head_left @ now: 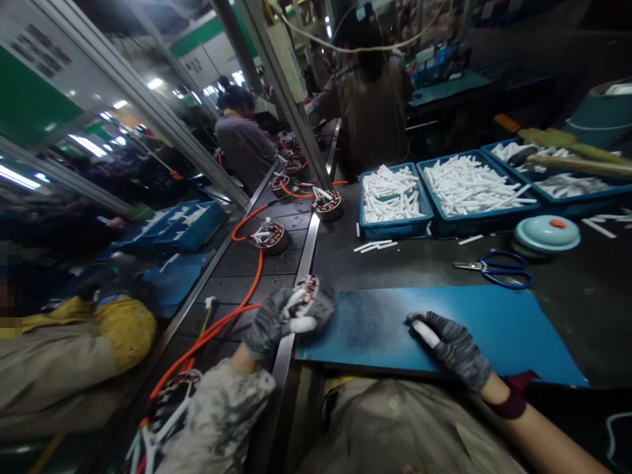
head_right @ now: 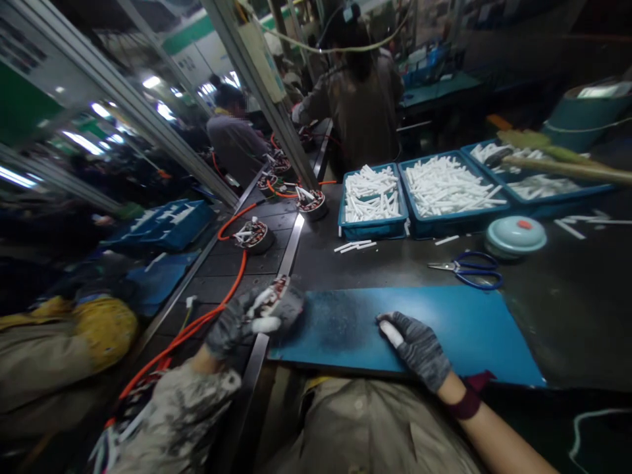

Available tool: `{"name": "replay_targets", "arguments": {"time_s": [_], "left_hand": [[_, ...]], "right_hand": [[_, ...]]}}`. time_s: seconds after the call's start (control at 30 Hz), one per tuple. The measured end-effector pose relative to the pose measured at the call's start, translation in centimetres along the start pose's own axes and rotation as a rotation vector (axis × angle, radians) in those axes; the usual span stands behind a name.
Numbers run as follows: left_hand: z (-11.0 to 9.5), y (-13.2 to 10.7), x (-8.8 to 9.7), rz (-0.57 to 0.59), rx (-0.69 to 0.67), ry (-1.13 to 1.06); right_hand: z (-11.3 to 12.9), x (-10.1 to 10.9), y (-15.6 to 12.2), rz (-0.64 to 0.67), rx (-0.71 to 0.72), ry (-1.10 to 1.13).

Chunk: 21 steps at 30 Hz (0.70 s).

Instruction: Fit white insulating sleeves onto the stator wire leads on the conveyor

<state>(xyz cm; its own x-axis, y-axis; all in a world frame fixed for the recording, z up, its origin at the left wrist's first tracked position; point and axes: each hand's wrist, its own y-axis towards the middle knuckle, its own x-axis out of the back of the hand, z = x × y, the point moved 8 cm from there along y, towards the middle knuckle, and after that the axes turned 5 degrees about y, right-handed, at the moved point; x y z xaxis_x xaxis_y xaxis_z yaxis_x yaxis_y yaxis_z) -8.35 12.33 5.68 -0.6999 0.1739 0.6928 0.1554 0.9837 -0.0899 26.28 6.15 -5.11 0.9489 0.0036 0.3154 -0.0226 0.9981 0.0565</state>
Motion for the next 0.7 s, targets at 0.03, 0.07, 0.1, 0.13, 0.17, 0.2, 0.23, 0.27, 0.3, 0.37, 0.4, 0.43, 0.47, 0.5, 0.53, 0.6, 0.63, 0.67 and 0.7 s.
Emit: {"name": "replay_targets", "arguments": {"time_s": [0.03,0.07,0.1,0.13,0.17,0.2,0.23,0.27,0.3,0.37,0.4,0.43,0.47,0.5,0.53,0.6,0.63,0.67,0.7], "left_hand": [[-1.3,0.2,-2.1,0.035,-0.085,0.066],[-2.5,0.3,-4.3,0.066,-0.176,0.157],[-3.7,0.3,-6.5,0.091,-0.267,0.252],[-4.7,0.2,-8.6,0.120,-0.349,0.341],[-5.6,0.0,-10.3,0.147,-0.419,0.418],[-6.3,-0.3,-11.5,0.171,-0.476,0.480],[-6.8,-0.6,-12.1,0.190,-0.523,0.518],[-7.2,-1.0,-12.0,0.209,-0.564,0.525],[-7.4,-1.3,-11.2,0.227,-0.594,0.500],[-7.0,-1.6,-8.1,0.258,-0.611,0.362],[-6.0,-1.4,-5.9,0.236,-0.547,0.286],[-4.6,-0.9,-3.6,0.186,-0.452,0.238],[-3.0,-0.3,-1.6,0.129,-0.366,0.223],[-1.4,0.2,-0.2,0.093,-0.289,0.228],[0.3,0.8,0.4,0.104,-0.205,0.248],[3.9,2.2,0.8,0.127,0.009,0.305],[5.5,2.8,0.8,0.122,0.119,0.332],[6.5,3.2,1.1,0.086,0.213,0.351],[7.1,3.4,1.7,0.021,0.275,0.356]], "right_hand": [[0.1,0.1,0.0,0.002,-0.001,0.002],[0.2,0.1,-0.1,0.006,-0.002,0.004],[0.2,0.2,-0.1,0.010,-0.006,0.003],[0.3,0.3,-0.2,0.014,-0.012,0.002],[0.3,0.4,-0.2,0.018,-0.020,-0.002],[0.3,0.6,-0.2,0.021,-0.026,-0.006],[0.4,0.8,-0.2,0.020,-0.024,-0.012],[0.7,0.9,-0.1,0.018,-0.012,-0.022],[1.1,1.1,0.0,0.015,0.018,-0.038],[2.5,1.4,0.4,0.000,0.126,-0.087],[3.5,1.4,0.7,-0.002,0.197,-0.118],[4.5,1.2,1.0,0.011,0.276,-0.148],[5.6,0.8,1.3,0.044,0.362,-0.168],[6.6,0.1,1.6,0.100,0.447,-0.178],[7.4,-0.8,1.8,0.175,0.524,-0.180],[8.5,-2.7,2.2,0.339,0.626,-0.163],[8.7,-3.5,2.4,0.400,0.642,-0.150],[8.7,-4.1,2.7,0.441,0.636,-0.135],[8.7,-4.5,2.9,0.459,0.617,-0.113]]}}
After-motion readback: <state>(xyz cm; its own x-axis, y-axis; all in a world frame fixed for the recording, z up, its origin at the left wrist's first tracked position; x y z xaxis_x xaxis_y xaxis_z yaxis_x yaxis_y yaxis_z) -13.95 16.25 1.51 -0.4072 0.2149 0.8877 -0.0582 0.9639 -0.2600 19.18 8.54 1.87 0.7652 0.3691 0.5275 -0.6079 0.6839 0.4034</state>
